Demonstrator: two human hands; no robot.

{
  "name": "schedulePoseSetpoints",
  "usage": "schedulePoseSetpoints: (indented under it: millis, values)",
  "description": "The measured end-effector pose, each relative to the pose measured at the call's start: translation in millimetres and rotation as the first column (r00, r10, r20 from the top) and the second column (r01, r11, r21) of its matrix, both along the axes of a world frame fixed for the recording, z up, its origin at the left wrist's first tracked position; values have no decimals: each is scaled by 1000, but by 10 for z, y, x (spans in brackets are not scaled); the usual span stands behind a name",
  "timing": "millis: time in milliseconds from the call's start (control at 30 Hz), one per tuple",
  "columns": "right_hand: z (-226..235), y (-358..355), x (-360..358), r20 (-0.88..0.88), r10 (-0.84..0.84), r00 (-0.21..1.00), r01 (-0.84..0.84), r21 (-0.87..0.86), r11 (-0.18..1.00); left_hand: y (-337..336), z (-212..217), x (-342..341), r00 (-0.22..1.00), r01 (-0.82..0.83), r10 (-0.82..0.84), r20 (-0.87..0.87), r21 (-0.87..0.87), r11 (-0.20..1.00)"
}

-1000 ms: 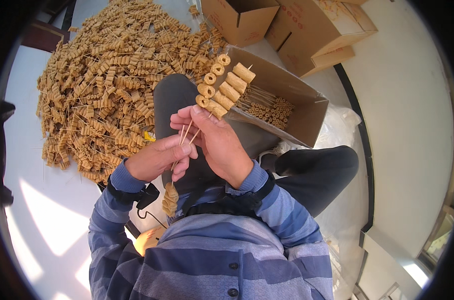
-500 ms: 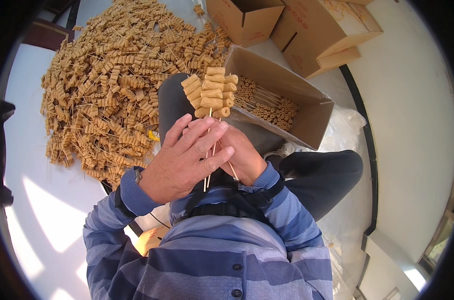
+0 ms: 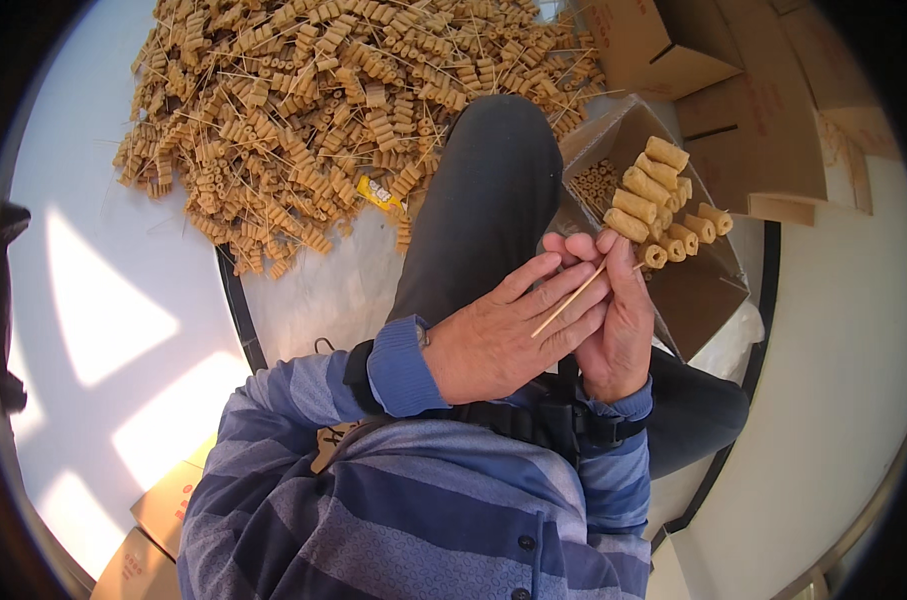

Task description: The person sits on the floor and repeatedly picks up small ring-shaped snacks and wooden skewers, threads the snacks onto the skewers, and places the completed skewers into a cardboard box. The person handles the items by hand and organizes them in the box.

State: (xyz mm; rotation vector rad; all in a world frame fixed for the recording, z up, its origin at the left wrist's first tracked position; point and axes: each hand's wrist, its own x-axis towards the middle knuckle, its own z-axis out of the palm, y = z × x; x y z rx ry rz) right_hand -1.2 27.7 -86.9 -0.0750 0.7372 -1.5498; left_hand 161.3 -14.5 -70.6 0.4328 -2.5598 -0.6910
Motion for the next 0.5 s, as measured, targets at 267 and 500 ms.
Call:
schedulePoseSetpoints:
  millis: [267,500]
  values:
    - [-22,-94,-230,-157,-122,980,142,122,982,-592,-1248,1298,656,-548,748,99,743,383]
    - [-12,-138,-199,-250,23,968,33,217,976,-468,-3729,1916,310,-945,562,767,312,97]
